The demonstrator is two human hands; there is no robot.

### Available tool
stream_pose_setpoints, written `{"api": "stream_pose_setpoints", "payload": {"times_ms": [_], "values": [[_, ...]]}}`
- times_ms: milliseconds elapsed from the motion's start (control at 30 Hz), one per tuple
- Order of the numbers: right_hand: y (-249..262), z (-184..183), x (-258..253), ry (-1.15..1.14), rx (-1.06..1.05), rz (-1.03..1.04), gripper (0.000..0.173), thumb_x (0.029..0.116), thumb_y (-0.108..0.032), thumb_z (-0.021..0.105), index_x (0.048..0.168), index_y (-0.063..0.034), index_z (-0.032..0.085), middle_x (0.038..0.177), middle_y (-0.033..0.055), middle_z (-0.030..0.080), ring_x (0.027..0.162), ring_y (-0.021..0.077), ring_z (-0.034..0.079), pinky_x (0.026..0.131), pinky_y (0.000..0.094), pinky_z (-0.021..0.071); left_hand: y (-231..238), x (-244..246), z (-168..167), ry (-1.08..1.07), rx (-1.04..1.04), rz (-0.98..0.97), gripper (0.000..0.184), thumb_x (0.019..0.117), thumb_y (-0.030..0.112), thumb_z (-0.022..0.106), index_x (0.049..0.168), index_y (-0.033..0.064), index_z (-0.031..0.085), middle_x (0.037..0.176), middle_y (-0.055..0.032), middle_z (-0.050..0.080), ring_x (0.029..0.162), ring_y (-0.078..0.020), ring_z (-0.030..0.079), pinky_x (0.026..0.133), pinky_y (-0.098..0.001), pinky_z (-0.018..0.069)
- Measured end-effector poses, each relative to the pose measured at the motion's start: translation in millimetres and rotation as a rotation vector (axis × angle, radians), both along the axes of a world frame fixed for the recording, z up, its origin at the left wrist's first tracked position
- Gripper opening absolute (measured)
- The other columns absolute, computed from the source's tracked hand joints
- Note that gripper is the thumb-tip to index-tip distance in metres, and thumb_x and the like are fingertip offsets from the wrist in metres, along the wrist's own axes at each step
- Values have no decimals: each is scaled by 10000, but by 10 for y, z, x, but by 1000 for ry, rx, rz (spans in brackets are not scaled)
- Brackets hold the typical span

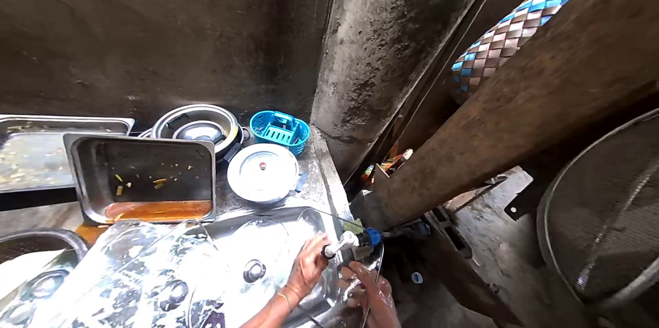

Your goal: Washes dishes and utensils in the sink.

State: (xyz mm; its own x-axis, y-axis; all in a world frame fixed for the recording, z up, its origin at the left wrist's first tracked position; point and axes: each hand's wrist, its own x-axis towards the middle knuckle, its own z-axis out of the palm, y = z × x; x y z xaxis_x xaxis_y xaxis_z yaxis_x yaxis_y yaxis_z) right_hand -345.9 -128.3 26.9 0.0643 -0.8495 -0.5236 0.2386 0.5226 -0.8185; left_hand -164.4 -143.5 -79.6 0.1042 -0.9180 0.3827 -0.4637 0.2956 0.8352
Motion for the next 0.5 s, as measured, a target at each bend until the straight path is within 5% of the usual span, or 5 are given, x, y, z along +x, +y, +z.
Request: {"api": "stream_pose_setpoints", "payload": {"times_ms": [67,200,267,433,500], "values": [[25,-20,34,-8,-18,-16,272,1076,-130,476,1184,45,653,988,190,765,818,277,765,631,368,629,-72,6,32,38,87,28,386,1008,179,463,1242,-17,701,1374,-179,639,1361,-337,544,1179,-480,386],[48,12,114,32,-19,-5,262,1076,-131,482,1174,40,654,973,182,767,801,266,764,619,370,625,-8,-246,334,-210,-108,201,297,849,122,691,1133,60,752,1203,-92,730,1104,-254,703,937,-416,572],[70,44,114,39,-4,2,264,1078,-133,476,1176,41,648,972,182,765,803,271,763,621,373,626,-53,-142,243,-225,-180,114,312,877,160,685,1167,60,741,1204,-90,733,1106,-240,709,937,-413,585],[73,-12,103,14,0,11,285,1090,-154,452,1165,28,657,978,177,771,804,261,767,582,348,612,-109,182,-40,15,187,-68,501,1051,283,368,1374,-1,625,1483,-168,556,1447,-344,443,1220,-533,282],[45,-40,97,35,8,22,287,1089,-154,454,1169,32,658,976,174,771,798,256,766,578,343,608,-70,121,151,-9,259,-115,452,1003,218,524,1402,22,603,1495,-171,541,1448,-333,442,1217,-522,311]]}}
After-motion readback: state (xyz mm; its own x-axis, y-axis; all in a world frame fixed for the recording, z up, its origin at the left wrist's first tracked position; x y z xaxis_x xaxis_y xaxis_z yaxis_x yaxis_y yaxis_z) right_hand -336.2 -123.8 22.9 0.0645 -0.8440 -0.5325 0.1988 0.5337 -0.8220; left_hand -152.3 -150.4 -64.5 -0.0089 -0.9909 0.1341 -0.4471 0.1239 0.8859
